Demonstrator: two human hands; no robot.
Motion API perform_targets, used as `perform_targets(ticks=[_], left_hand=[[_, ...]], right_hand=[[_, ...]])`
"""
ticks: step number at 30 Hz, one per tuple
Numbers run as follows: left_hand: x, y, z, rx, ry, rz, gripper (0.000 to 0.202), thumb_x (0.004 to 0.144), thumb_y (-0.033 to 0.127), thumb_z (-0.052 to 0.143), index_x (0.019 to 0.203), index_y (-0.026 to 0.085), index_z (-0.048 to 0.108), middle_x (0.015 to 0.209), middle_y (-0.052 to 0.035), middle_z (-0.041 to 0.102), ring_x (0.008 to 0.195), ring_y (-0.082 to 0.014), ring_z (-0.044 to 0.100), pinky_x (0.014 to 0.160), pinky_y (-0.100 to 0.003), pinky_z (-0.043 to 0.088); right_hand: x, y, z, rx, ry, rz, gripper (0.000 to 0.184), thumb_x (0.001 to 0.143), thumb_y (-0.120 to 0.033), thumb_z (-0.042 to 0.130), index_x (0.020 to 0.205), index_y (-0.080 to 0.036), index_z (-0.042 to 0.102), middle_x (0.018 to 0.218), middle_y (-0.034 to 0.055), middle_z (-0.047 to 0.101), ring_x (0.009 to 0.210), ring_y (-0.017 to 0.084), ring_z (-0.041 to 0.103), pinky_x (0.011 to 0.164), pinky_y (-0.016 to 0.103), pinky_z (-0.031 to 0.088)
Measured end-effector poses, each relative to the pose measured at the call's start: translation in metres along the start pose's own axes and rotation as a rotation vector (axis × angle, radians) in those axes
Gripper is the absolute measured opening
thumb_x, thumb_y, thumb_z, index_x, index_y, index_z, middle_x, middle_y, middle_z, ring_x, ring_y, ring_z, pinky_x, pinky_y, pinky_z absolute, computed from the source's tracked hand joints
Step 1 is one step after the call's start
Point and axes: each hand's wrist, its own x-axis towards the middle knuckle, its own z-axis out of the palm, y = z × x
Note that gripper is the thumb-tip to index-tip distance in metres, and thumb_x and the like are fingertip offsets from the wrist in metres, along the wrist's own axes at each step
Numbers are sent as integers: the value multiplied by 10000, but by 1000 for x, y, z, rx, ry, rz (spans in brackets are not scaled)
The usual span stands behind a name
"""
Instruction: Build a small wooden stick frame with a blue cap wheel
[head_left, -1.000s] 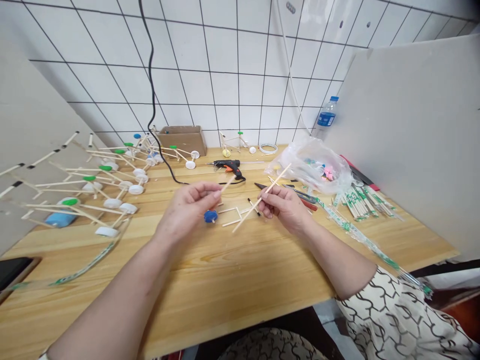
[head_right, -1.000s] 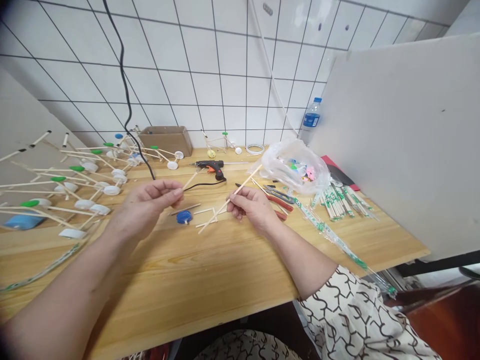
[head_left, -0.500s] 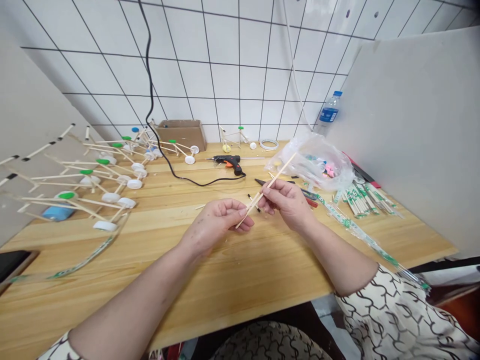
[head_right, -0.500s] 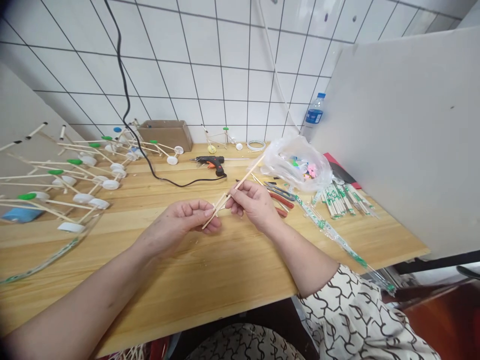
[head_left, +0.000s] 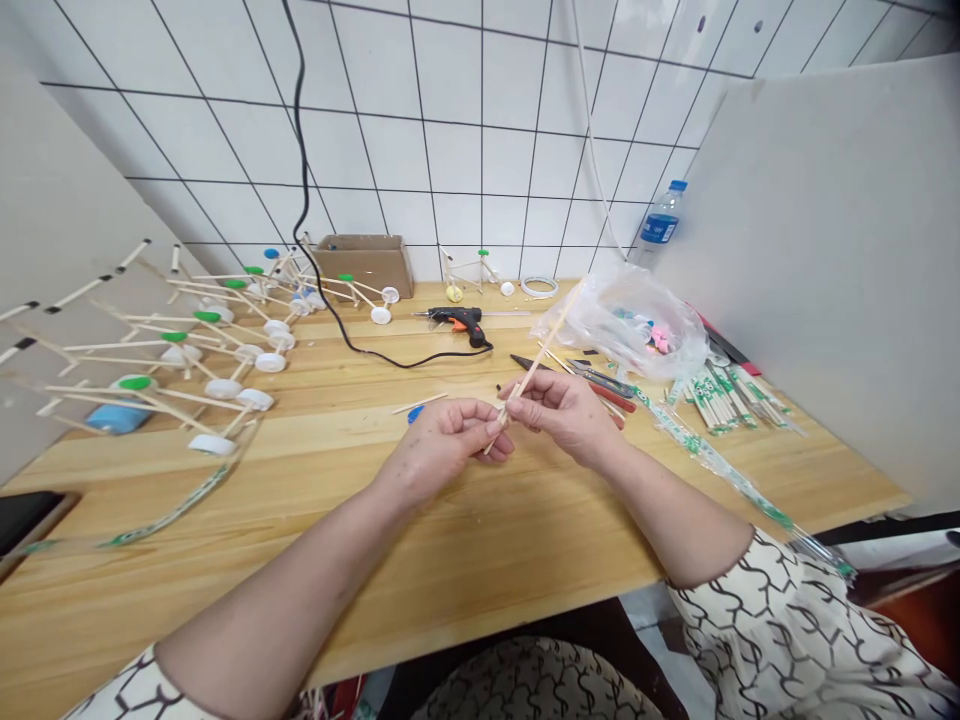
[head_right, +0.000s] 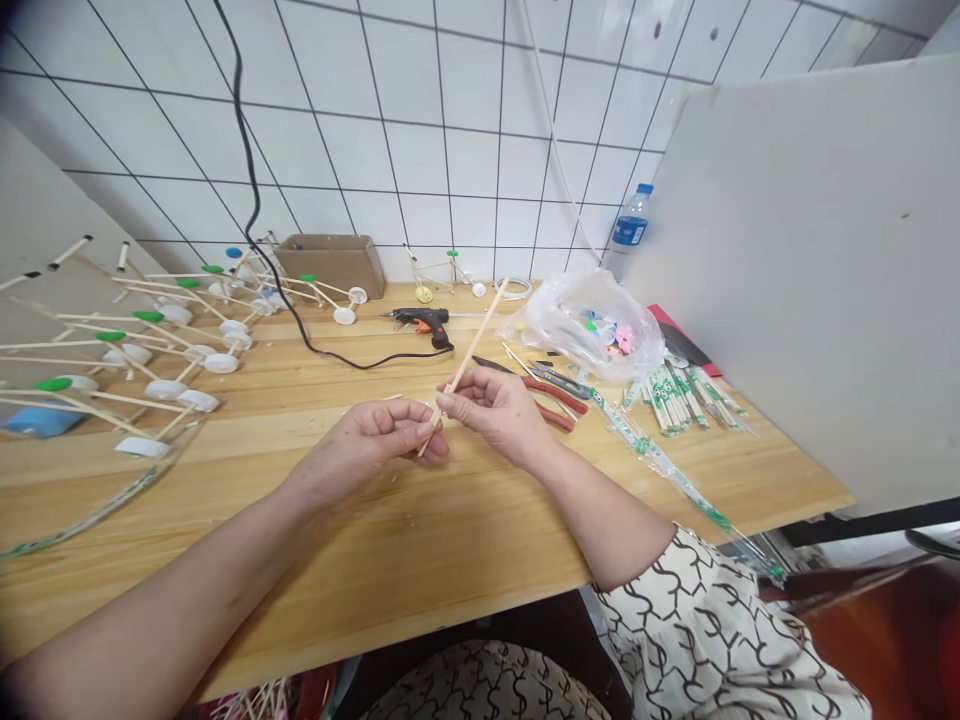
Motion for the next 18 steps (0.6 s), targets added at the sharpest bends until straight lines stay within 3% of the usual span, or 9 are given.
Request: perform_targets(ticks=[6, 11, 18], left_hand=[[6, -11, -3, 123, -29, 85, 171, 626, 327, 667, 636, 157, 659, 616, -24, 656, 607, -147, 579, 644, -279, 451], [10, -11, -10, 229, -81, 42, 162, 556, 231, 666, 691, 147, 699, 602, 12, 635, 572, -118, 527, 588, -236, 405], [14, -16, -13, 338, -165, 75, 123, 569, 236, 637, 595, 116, 648, 555, 31, 553, 565, -100, 461, 552, -209, 362]], right_hand=[[-5, -1, 4, -303, -113, -50, 179, 771, -297, 582, 680, -149, 626, 623, 17, 632, 590, 134, 571, 575, 247, 438], [-8, 2, 5, -709, -141, -244, 190, 809, -242, 526, 698, -138, 639, 612, 27, 626, 555, 114, 524, 530, 214, 380], [-10, 13, 10, -903, -228, -344, 179, 803, -190, 511, 671, -126, 614, 612, 58, 633, 554, 121, 524, 537, 217, 376]])
